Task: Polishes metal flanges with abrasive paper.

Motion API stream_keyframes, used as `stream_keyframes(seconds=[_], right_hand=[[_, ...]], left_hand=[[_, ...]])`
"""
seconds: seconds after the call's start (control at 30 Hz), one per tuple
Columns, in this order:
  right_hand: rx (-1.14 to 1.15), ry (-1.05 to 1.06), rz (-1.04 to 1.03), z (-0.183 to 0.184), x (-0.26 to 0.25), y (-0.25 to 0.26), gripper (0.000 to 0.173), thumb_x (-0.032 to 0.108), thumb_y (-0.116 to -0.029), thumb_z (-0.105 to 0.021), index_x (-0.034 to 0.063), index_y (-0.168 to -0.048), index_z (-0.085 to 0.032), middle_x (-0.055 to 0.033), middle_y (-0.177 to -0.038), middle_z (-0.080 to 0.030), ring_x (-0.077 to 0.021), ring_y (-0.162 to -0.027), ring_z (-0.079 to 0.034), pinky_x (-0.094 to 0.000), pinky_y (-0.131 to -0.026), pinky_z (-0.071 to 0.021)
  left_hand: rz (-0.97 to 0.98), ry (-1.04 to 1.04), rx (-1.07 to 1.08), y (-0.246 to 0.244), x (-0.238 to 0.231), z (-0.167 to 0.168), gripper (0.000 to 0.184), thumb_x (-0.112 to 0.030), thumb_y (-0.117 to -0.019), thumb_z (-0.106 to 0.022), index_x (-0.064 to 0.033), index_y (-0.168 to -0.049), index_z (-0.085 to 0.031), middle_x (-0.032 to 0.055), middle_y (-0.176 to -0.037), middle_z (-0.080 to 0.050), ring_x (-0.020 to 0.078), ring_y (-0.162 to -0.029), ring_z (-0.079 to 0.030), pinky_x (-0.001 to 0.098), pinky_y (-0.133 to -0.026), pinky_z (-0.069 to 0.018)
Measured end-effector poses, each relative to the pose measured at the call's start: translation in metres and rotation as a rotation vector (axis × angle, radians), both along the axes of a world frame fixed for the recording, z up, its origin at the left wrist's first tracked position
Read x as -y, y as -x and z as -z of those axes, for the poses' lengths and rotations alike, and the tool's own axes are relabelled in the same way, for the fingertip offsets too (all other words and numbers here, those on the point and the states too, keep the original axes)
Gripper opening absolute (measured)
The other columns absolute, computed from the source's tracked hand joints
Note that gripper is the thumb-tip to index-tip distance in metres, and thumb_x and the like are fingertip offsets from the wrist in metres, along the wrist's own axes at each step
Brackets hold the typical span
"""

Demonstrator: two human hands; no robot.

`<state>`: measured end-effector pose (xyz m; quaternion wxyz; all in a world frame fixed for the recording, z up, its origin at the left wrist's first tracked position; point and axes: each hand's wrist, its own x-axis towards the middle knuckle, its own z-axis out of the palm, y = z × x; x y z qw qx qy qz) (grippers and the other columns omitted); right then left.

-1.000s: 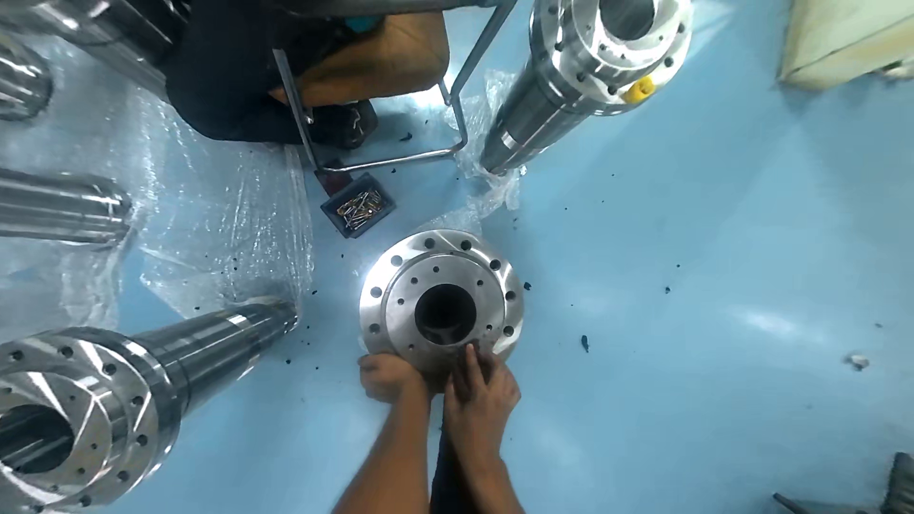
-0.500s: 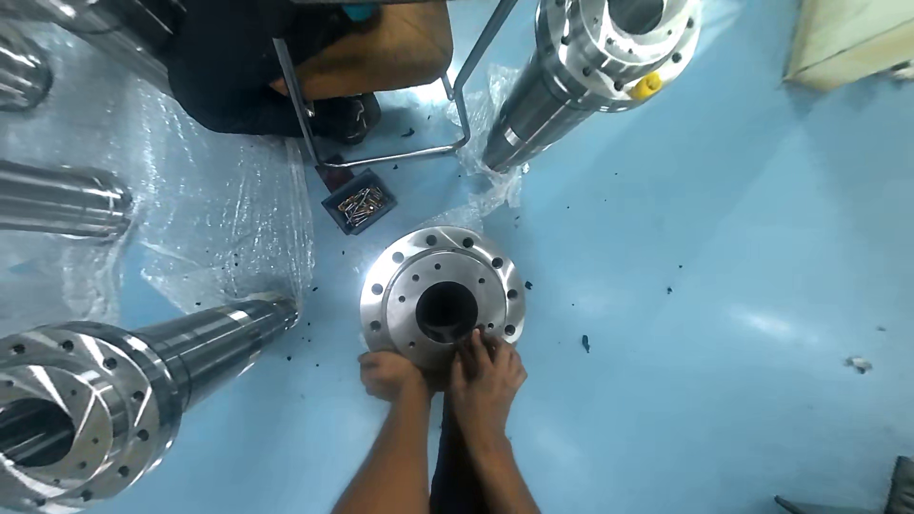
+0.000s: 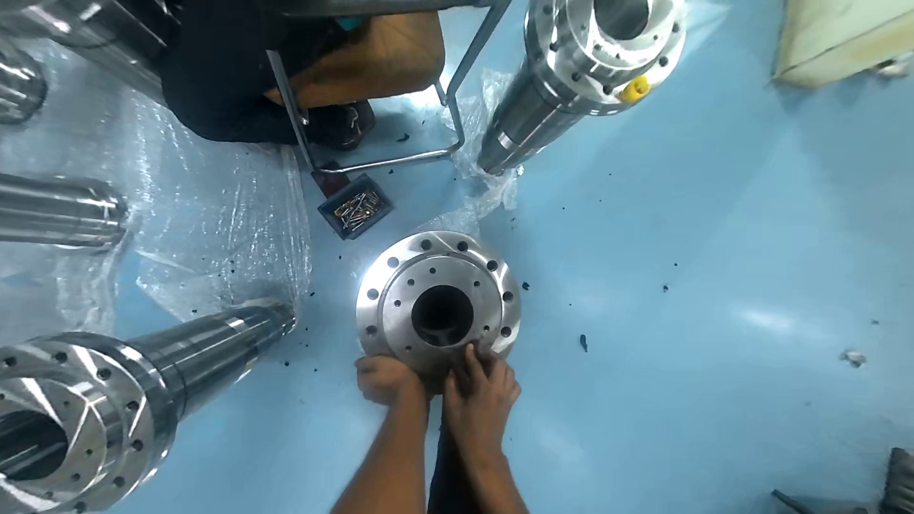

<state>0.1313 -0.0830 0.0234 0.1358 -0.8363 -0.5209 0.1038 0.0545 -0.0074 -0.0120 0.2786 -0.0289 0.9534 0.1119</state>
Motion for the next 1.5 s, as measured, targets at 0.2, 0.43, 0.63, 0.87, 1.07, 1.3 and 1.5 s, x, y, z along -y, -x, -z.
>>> stream_keyframes(seconds=[0.2, 0.43, 0.63, 0.87, 1.07, 1.3, 1.5], right_hand=[[-0.029, 0.031, 0.009, 0.001, -0.019, -0.005, 0.042, 0.032, -0.0834, -0.068, 0.0099, -0.118, -0.077, -0.0179, -0.118, -0.066, -0.0390, -0.107, -0.062, -0.0592, -0.088, -0.0451], [-0.044, 0.008, 0.009, 0.000, -0.018, -0.008, 0.036, 0.030, -0.0804, -0.071, 0.0085, -0.107, -0.080, -0.0181, -0.111, -0.069, -0.0393, -0.102, -0.064, -0.0598, -0.085, -0.0451], [-0.020, 0.043, -0.014, -0.001, -0.005, -0.001, 0.039, 0.032, -0.0817, -0.069, 0.0113, -0.113, -0.080, -0.0164, -0.115, -0.070, -0.0364, -0.103, -0.065, -0.0580, -0.087, -0.0475], [-0.017, 0.038, -0.020, 0.001, -0.030, -0.008, 0.038, 0.031, -0.0811, -0.072, 0.0096, -0.112, -0.079, -0.0177, -0.116, -0.067, -0.0392, -0.107, -0.062, -0.0601, -0.088, -0.0446], [-0.027, 0.003, 0.004, 0.001, -0.008, -0.001, 0.035, 0.031, -0.0802, -0.069, 0.0119, -0.106, -0.082, -0.0160, -0.111, -0.071, -0.0374, -0.100, -0.065, -0.0572, -0.084, -0.0468], [-0.034, 0.049, 0.015, 0.000, -0.019, -0.005, 0.040, 0.031, -0.0823, -0.069, 0.0108, -0.116, -0.079, -0.0165, -0.120, -0.068, -0.0386, -0.108, -0.063, -0.0593, -0.087, -0.0459], [-0.050, 0.005, 0.006, 0.000, -0.023, -0.012, 0.032, 0.031, -0.0799, -0.070, 0.0098, -0.101, -0.081, -0.0161, -0.107, -0.069, -0.0390, -0.102, -0.063, -0.0594, -0.085, -0.0444]], left_hand=[[-0.029, 0.009, -0.001, 0.000, -0.002, 0.000, 0.052, -0.033, -0.1130, -0.032, 0.0038, -0.114, -0.068, 0.0264, -0.118, -0.070, 0.0426, -0.117, -0.065, 0.0587, -0.095, -0.0515], [-0.043, 0.005, 0.001, -0.002, -0.003, -0.003, 0.051, -0.033, -0.1130, -0.033, 0.0039, -0.115, -0.069, 0.0261, -0.119, -0.070, 0.0423, -0.117, -0.066, 0.0578, -0.096, -0.0512], [-0.009, -0.001, 0.016, 0.001, -0.001, -0.001, 0.054, -0.034, -0.1137, -0.030, 0.0052, -0.117, -0.067, 0.0288, -0.121, -0.068, 0.0446, -0.120, -0.064, 0.0595, -0.097, -0.0502], [-0.008, 0.020, 0.002, 0.001, -0.002, -0.004, 0.053, -0.032, -0.1133, -0.030, 0.0040, -0.115, -0.068, 0.0266, -0.119, -0.070, 0.0431, -0.117, -0.065, 0.0586, -0.096, -0.0513], [-0.030, 0.006, -0.013, -0.001, -0.005, -0.002, 0.051, -0.032, -0.1127, -0.032, 0.0042, -0.114, -0.069, 0.0266, -0.117, -0.070, 0.0423, -0.116, -0.066, 0.0576, -0.095, -0.0517], [-0.001, 0.025, -0.004, 0.000, -0.004, -0.002, 0.052, -0.032, -0.1128, -0.031, 0.0042, -0.114, -0.069, 0.0266, -0.117, -0.070, 0.0425, -0.116, -0.066, 0.0587, -0.094, -0.0517], [-0.014, 0.010, 0.004, 0.000, -0.003, -0.003, 0.052, -0.032, -0.1129, -0.031, 0.0053, -0.116, -0.068, 0.0276, -0.121, -0.068, 0.0434, -0.118, -0.064, 0.0581, -0.097, -0.0508]])
